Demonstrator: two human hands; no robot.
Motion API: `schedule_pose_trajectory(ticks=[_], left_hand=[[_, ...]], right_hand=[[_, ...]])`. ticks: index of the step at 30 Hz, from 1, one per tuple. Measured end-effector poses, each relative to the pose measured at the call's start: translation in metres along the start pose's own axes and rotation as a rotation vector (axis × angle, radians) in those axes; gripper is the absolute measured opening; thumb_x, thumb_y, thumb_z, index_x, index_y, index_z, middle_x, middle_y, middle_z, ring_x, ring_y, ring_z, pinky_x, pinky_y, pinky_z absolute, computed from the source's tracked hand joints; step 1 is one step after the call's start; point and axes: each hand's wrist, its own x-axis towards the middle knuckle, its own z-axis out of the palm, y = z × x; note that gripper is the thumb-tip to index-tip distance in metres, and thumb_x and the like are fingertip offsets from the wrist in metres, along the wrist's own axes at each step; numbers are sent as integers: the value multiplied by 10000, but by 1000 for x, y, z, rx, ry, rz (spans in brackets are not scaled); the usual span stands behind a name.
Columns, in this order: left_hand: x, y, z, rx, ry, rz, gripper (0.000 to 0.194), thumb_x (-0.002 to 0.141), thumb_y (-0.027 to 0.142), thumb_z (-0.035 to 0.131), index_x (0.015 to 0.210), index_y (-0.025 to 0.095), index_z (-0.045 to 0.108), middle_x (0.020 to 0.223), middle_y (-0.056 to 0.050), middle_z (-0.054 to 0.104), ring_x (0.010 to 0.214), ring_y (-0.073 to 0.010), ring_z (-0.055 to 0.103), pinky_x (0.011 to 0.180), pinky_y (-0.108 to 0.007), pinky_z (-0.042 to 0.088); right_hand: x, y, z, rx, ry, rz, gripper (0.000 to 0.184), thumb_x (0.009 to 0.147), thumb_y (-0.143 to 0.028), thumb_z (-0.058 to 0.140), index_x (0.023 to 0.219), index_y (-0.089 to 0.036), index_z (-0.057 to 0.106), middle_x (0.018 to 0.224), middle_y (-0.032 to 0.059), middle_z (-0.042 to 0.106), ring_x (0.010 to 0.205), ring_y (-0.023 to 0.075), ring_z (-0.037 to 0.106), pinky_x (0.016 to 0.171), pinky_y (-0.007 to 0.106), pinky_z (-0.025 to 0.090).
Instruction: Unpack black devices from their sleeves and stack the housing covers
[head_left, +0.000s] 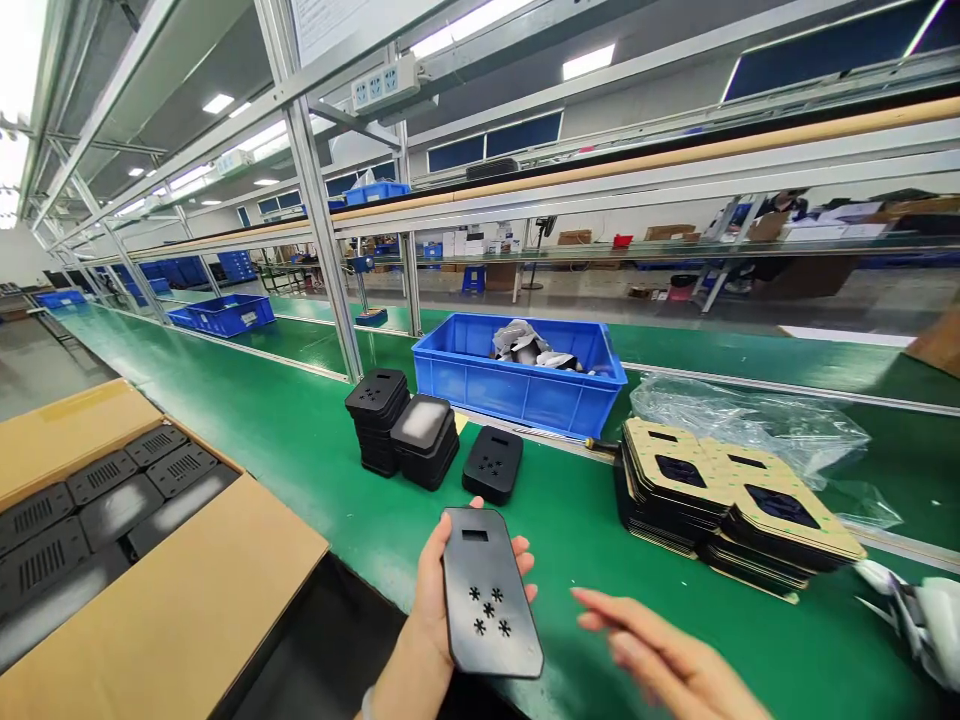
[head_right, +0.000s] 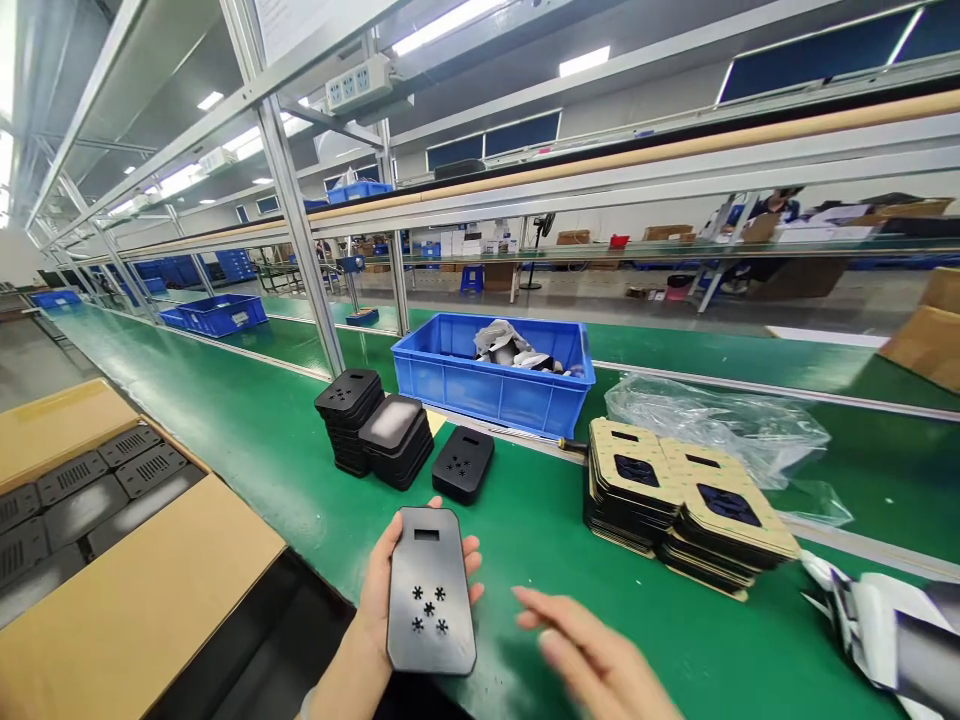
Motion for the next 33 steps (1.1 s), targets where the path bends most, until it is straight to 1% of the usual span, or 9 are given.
schedule_pose_trajectory(ticks=[2, 4, 9, 13, 17, 19, 26, 29, 33], left_hand=[[1, -5, 1, 4, 28, 16, 774, 881, 653, 449, 1528, 299, 214, 1155, -187, 689, 1043, -295, 668, 956, -468, 411], [0, -6, 1, 15, 72, 67, 790, 885, 665, 430, 1532, 274, 203, 1133, -186, 697, 1022, -286, 672, 945, -446, 421], [-10, 5, -7, 119, 105, 252, 735, 922, 617, 420, 1497, 173, 308, 1146, -161, 688, 1046, -257, 644, 971, -390, 416], [-20, 14, -18, 114, 182, 263, 736, 918, 626, 417, 1507, 214, 262, 1280, -195, 616, 1181, -267, 599, 1016, -412, 397], [-26, 18, -24, 85, 224, 250, 725, 926, 605, 416, 1494, 176, 276, 1319, -230, 583, 1139, -261, 625, 1005, -410, 413], [-28, 19, -26, 78, 241, 252, 710, 934, 589, 414, 1486, 161, 289, 1303, -231, 595, 1091, -248, 646, 987, -399, 426], [-29, 24, -36, 43, 251, 268, 694, 931, 568, 450, 1452, 120, 356, 1268, -227, 625, 1034, -244, 667, 939, -374, 455], [-28, 24, -39, 21, 246, 266, 697, 924, 567, 474, 1435, 102, 382, 1203, -217, 663, 1001, -241, 678, 912, -362, 467], [-27, 21, -39, -8, 231, 256, 676, 924, 551, 492, 1398, 74, 425, 1081, -194, 714, 925, -230, 699, 855, -339, 486]], right_hand=[[1, -3, 38, 214, -190, 94, 696, 751, -746, 594, 1240, -258, 682, 924, 81, 703, 556, 139, 516, 511, 249, 467], [5, -7, 66, 398, -237, 158, 733, 704, -762, 642, 1214, -237, 690, 852, 54, 656, 522, 93, 403, 458, 209, 378], [44, -10, 73, 578, -107, 194, 576, 714, -582, 769, 1113, -176, 679, 817, 18, 575, 524, 62, 351, 463, 206, 322], [105, 6, 63, 488, 158, 122, 720, 759, -547, 745, 1288, -129, 494, 650, -62, 475, 506, 89, 408, 483, 227, 368], [159, 28, 65, 369, 285, 112, 317, 953, -387, 581, 1157, -148, 541, 698, -56, 505, 505, 75, 453, 482, 209, 411], [175, 36, 67, 295, 299, 106, 252, 975, -360, 559, 1110, -148, 566, 784, -28, 558, 543, 76, 497, 501, 214, 452], [184, 38, 64, -104, 356, -7, 322, 943, -375, 606, 1169, -150, 567, 923, 23, 612, 706, 132, 594, 660, 310, 534], [182, 17, 74, -262, 372, -207, 369, 944, -401, 587, 1231, -173, 548, 1049, 57, 597, 816, 165, 594, 780, 382, 526], [192, -20, 108, -391, 186, -502, 313, 950, -403, 575, 1187, -199, 598, 1172, 76, 586, 910, 180, 599, 851, 401, 520]])
